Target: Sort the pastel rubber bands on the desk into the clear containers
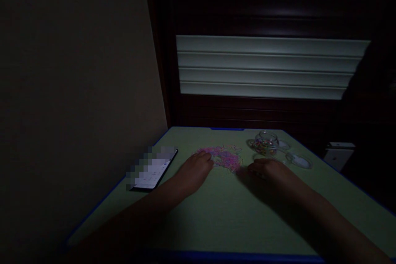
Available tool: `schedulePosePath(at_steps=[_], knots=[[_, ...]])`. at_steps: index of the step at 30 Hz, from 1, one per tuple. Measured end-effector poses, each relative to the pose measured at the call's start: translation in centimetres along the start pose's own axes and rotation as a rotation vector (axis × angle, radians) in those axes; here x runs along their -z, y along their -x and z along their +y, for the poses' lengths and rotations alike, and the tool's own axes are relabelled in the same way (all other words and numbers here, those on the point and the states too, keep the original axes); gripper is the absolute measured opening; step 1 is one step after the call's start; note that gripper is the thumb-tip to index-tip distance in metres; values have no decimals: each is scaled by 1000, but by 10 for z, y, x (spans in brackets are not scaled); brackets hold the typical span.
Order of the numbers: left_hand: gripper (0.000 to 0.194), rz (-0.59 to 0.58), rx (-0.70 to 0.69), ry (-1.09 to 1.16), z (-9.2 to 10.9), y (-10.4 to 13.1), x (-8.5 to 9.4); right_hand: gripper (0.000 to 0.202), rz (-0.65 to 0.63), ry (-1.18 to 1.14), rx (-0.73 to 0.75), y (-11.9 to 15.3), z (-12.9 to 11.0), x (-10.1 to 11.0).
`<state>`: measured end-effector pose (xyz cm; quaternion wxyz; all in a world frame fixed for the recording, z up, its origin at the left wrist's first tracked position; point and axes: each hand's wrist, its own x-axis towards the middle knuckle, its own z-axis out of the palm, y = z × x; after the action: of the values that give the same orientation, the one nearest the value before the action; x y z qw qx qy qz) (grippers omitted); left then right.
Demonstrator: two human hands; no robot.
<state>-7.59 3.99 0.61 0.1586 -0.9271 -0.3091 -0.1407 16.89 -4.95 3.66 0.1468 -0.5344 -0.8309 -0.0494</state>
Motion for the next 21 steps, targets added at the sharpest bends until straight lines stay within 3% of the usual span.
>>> schedulePosePath(at_steps=[7, 21], knots=[[19, -36, -1, -47, 3, -1, 3, 31, 31, -28, 1, 1, -2, -1], [17, 25, -3, -114, 5, -3, 8, 30, 28, -15, 2, 2, -5, 2]])
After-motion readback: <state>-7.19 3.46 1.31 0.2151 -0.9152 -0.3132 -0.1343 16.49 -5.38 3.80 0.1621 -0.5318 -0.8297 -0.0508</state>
